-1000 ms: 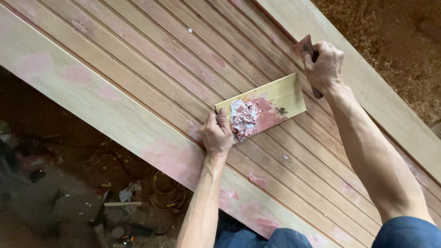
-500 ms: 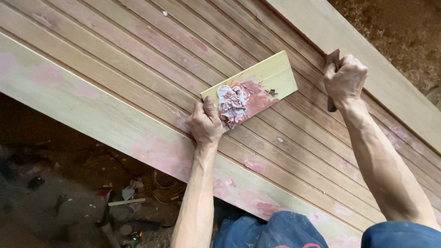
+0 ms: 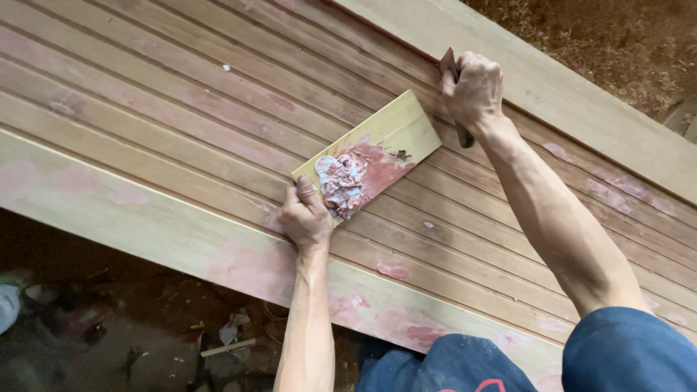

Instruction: The person applies pink wood filler to a slatted wooden door using a putty knife and a small wooden board. They spread the filler into the grooves and then smooth it with a sanding block, working across multiple sections of the door.

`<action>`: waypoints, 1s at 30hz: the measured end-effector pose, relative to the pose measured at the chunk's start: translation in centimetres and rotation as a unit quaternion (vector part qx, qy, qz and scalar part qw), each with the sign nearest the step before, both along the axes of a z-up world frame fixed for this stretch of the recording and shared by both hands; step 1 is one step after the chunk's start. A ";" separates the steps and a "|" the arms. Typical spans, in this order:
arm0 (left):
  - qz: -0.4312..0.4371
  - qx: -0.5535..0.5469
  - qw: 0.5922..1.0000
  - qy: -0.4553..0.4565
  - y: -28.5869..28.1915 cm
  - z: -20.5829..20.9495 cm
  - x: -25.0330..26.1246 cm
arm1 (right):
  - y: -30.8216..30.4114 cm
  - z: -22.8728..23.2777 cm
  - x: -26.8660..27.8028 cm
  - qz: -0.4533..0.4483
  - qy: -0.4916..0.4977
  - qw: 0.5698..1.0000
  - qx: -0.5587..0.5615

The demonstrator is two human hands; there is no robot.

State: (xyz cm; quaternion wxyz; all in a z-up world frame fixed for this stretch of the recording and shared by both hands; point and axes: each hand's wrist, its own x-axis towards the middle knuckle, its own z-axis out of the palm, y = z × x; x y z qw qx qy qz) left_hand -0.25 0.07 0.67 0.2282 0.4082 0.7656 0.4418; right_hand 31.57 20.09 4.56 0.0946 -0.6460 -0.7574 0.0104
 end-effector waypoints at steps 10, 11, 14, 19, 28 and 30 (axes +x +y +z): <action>-0.004 0.001 1.000 0.022 0.1 0.6 0.1 | -10.2 4.9 12.5 -0.157 -0.065 0.984 -0.047; -0.003 -0.001 1.000 0.021 0.0 0.6 0.2 | -11.0 5.9 13.5 -0.192 -0.063 0.975 -0.093; 0.003 0.008 1.000 0.024 0.3 0.6 0.2 | -11.1 9.2 15.6 -0.143 -0.104 0.974 -0.142; 0.008 -0.003 1.000 0.016 0.1 0.1 0.4 | -5.0 12.5 12.7 0.032 -0.343 0.920 -0.185; 0.020 0.017 1.000 0.012 0.1 -0.3 0.4 | 3.8 7.9 4.8 0.152 -0.528 0.767 -0.331; 0.021 0.019 1.000 0.005 0.1 -0.1 0.4 | 4.4 6.4 5.4 0.169 -0.539 0.764 -0.311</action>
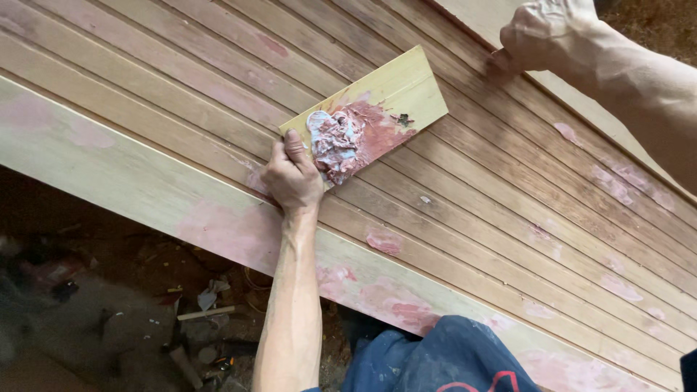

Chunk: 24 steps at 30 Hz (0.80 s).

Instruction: The person applies pink wood filler to a slatted wooden door using a putty knife and a small wooden board. They spread the filler into the grooves and then smooth it with a sanding block, working across multiple sections of the door.

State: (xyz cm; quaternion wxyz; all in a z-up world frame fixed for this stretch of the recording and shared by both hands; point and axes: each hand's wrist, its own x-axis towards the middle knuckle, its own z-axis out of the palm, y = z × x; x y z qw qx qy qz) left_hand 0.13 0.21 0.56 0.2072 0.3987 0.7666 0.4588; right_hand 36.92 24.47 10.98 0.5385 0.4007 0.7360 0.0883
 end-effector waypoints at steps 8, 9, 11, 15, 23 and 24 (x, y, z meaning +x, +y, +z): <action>-0.010 0.028 0.999 -0.033 0.0 0.4 -0.1 | 0.4 -0.5 -0.9 0.107 -0.107 0.988 -0.025; -0.010 0.029 0.999 -0.036 0.0 0.4 -0.1 | 0.2 -0.1 -1.5 0.061 -0.090 0.994 -0.022; -0.011 0.022 0.998 -0.050 0.1 0.5 -0.2 | 0.0 0.9 -2.5 0.018 -0.084 0.996 -0.025; -0.006 0.015 0.999 -0.044 0.0 0.5 0.0 | -0.5 1.1 -2.9 0.007 -0.076 0.997 -0.009; -0.012 0.014 0.999 -0.040 -0.1 0.3 -0.1 | -3.5 -2.8 -0.5 0.027 -0.052 0.995 0.084; -0.013 0.016 0.999 -0.039 -0.1 0.2 -0.2 | -4.5 -3.3 -0.7 0.042 -0.044 0.993 0.105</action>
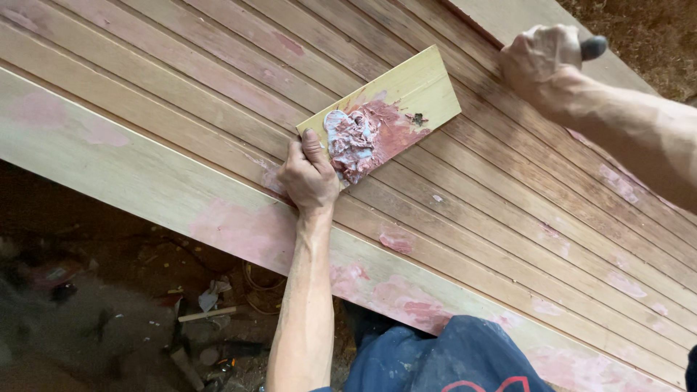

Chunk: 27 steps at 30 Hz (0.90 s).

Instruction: The person applies pink wood filler to a slatted wooden door using a putty knife and a small wooden board. They spread the filler into the grooves and then smooth it with a sanding block, working across multiple sections of the door.

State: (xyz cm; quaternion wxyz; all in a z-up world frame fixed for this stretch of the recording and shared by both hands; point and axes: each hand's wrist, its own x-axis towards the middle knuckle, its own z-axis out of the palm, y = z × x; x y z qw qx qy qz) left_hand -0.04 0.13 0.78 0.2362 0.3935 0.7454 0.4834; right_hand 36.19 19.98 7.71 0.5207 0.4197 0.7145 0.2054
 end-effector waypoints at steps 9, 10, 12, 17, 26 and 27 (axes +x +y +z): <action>0.001 -0.006 1.000 -0.024 0.2 0.0 0.2 | -1.2 6.4 1.3 -0.049 0.007 0.997 0.060; 0.003 -0.003 1.000 -0.014 0.1 0.0 0.2 | -1.0 7.3 1.8 -0.078 0.019 0.996 0.037; 0.007 0.004 1.000 0.007 0.1 0.0 0.1 | -0.5 8.0 2.0 -0.101 0.027 0.995 -0.001; 0.005 0.002 1.000 0.009 0.2 0.2 0.2 | 0.0 7.1 1.3 -0.076 -0.001 0.996 -0.051; 0.009 -0.004 1.000 0.015 0.2 0.1 0.3 | 0.0 3.4 1.2 -0.058 0.001 0.997 -0.042; 0.009 -0.006 1.000 0.015 0.1 0.0 0.2 | -0.1 3.0 1.3 -0.059 0.002 0.997 -0.039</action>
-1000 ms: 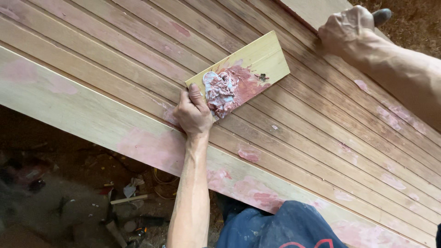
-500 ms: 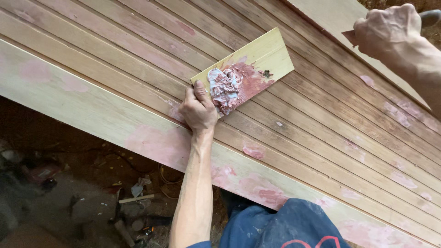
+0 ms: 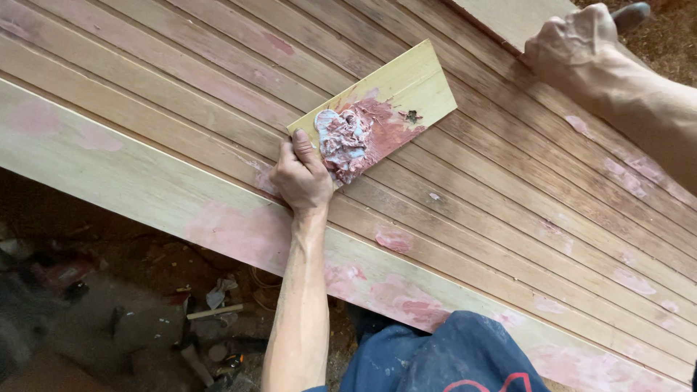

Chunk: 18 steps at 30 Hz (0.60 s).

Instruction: The person applies pink wood filler to a slatted wooden door using a putty knife and a small wooden board. They spread the filler into the grooves and then smooth it with a sanding block, working across multiple sections of the door.

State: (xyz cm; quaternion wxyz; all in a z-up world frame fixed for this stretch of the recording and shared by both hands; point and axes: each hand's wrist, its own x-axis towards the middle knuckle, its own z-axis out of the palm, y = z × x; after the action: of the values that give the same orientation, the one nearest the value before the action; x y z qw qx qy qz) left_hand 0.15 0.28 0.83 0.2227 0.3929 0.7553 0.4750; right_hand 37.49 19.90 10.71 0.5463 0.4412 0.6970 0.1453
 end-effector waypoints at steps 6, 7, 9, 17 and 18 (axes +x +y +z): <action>-0.014 0.010 1.000 0.001 -0.1 0.1 -0.2 | -2.7 -0.8 0.8 0.095 -0.034 0.986 0.133; -0.012 0.014 1.000 0.003 0.0 0.1 -0.2 | -2.7 -0.3 1.0 0.083 -0.030 0.979 0.181; -0.005 0.018 1.000 0.006 -0.2 0.1 -0.2 | -2.6 1.6 1.8 0.061 -0.025 0.960 0.271; -0.004 -0.017 1.000 0.014 -0.1 -0.1 0.0 | -6.1 9.3 2.3 -0.345 0.446 0.793 0.231; -0.001 -0.017 1.000 0.022 -0.1 0.0 0.0 | -6.9 8.3 1.3 -0.369 0.453 0.781 0.222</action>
State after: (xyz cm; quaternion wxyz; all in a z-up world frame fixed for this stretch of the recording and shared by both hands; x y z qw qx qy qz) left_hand 0.18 0.18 0.82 0.2131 0.4004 0.7673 0.4533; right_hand 38.79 13.01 19.06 0.0669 0.7885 0.5967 -0.1332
